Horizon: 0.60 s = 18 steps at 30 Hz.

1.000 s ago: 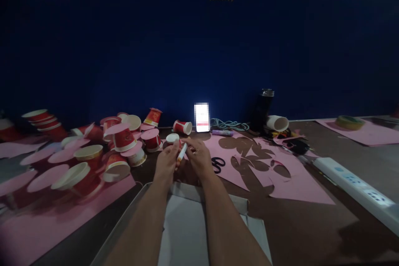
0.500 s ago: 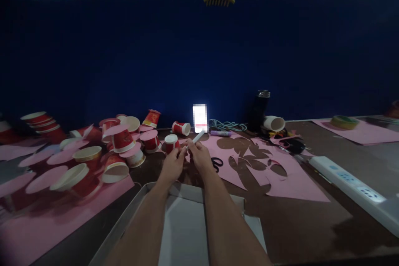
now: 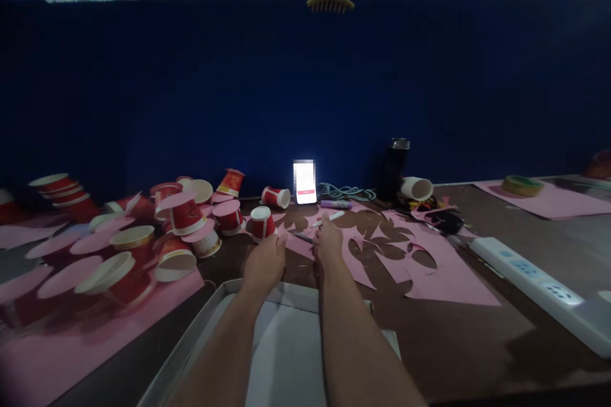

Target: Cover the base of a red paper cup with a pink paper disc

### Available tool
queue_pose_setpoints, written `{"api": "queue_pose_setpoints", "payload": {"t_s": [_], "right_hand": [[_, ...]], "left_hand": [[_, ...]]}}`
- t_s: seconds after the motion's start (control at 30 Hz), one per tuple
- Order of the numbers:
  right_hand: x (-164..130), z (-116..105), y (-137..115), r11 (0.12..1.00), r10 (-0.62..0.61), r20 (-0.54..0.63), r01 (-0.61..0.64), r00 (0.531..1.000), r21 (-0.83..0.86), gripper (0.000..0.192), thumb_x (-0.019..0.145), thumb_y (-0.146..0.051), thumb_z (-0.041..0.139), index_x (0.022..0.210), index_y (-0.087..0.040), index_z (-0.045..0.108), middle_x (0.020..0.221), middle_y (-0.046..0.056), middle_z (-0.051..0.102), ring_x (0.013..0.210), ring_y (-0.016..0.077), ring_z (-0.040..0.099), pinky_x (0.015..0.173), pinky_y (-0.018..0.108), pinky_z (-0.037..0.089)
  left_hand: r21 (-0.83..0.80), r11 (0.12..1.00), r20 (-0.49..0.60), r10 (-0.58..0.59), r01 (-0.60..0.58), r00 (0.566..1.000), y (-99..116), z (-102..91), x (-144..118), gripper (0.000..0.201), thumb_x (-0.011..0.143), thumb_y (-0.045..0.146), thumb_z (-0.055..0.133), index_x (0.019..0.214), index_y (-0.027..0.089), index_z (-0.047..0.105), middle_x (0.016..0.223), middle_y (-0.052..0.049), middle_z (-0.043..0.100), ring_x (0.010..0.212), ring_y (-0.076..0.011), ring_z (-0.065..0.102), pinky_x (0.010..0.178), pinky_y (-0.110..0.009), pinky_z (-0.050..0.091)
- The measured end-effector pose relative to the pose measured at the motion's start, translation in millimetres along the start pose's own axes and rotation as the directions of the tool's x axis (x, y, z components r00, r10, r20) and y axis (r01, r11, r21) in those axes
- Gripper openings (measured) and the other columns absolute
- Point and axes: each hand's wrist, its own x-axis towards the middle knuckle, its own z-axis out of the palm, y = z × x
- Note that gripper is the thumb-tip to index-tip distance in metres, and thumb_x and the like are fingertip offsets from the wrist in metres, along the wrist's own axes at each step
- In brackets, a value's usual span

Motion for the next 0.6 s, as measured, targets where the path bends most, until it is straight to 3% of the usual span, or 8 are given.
{"api": "queue_pose_setpoints", "payload": {"t_s": [0.1,0.23,0.33,0.4,0.43,0.5,0.6], "right_hand": [[-0.5,6.0,-1.1,0.996,0.028,-0.029,-0.026,0.999,0.08,0.043,0.075,-0.062,0.055,0.066,-0.02,0.05,0.042,-0.011,0.028,0.033,0.0048,0.021,0.03,0.019,0.016],[-10.1,14.7,3.3,0.988,0.063,0.007,-0.064,0.998,0.138,0.04,0.065,-0.055,0.07,0.072,-0.016,0.061,0.042,-0.01,0.034,0.034,0.0035,0.025,0.031,0.018,0.018],[-13.7,13.7,2.6,0.981,0.108,-0.045,-0.099,0.993,0.169,0.041,0.064,-0.054,0.07,0.078,-0.015,0.064,0.043,-0.011,0.034,0.034,0.0032,0.023,0.031,0.019,0.016],[-15.1,13.0,1.2,0.975,0.121,-0.048,-0.11,0.992,0.191,0.043,0.064,-0.054,0.07,0.081,-0.015,0.064,0.045,-0.011,0.034,0.035,0.0031,0.022,0.031,0.019,0.015],[-16.0,13.4,0.7,0.976,0.118,-0.039,-0.108,0.992,0.189,0.043,0.064,-0.054,0.07,0.082,-0.016,0.064,0.045,-0.01,0.035,0.035,0.003,0.023,0.031,0.019,0.015],[-18.4,15.7,0.2,0.98,0.107,-0.011,-0.104,0.994,0.17,0.043,0.064,-0.054,0.07,0.084,-0.016,0.065,0.046,-0.01,0.038,0.035,0.0031,0.025,0.032,0.019,0.016],[-22.1,20.2,0.0,0.981,0.101,0.027,-0.104,0.995,0.161,0.04,0.064,-0.053,0.069,0.081,-0.018,0.063,0.045,-0.01,0.04,0.034,0.0031,0.026,0.032,0.019,0.015]], "left_hand": [[-0.006,0.999,-0.017,-0.042,0.042,0.999,-6.7,-1.6,1.5,0.039,0.092,0.045,0.034,0.09,0.018,0.063,0.094,-0.013,0.07,0.088,-0.0236,0.065,0.075,-0.032,0.043],[-0.159,0.982,-0.021,-0.112,0.107,0.994,-20.4,-4.5,6.6,0.044,0.079,0.058,0.051,0.095,0.021,0.065,0.102,-0.014,0.068,0.096,-0.0295,0.062,0.078,-0.036,0.043],[-0.252,0.953,-0.212,-0.223,0.167,0.952,-28.9,-7.2,15.3,0.049,0.076,0.059,0.054,0.102,0.018,0.061,0.106,-0.016,0.064,0.099,-0.0315,0.06,0.081,-0.04,0.043],[-0.245,0.952,-0.401,-0.272,0.183,0.875,-33.9,-6.9,25.3,0.054,0.073,0.051,0.061,0.111,0.014,0.055,0.111,-0.019,0.06,0.107,-0.0318,0.055,0.088,-0.041,0.041],[-0.225,0.95,-0.444,-0.296,0.215,0.846,-36.2,-5.8,31.2,0.059,0.071,0.048,0.065,0.115,0.011,0.053,0.115,-0.021,0.057,0.112,-0.0334,0.052,0.092,-0.042,0.039],[-0.195,0.944,-0.453,-0.326,0.264,0.83,-40.2,-1.8,42.8,0.076,0.065,0.048,0.07,0.125,0.009,0.045,0.124,-0.025,0.05,0.12,-0.0372,0.045,0.096,-0.046,0.035],[-0.172,0.944,-0.374,-0.328,0.282,0.868,-43.1,5.3,55.4,0.079,0.064,0.048,0.071,0.126,0.007,0.044,0.127,-0.028,0.047,0.125,-0.04,0.039,0.097,-0.048,0.034]]}}
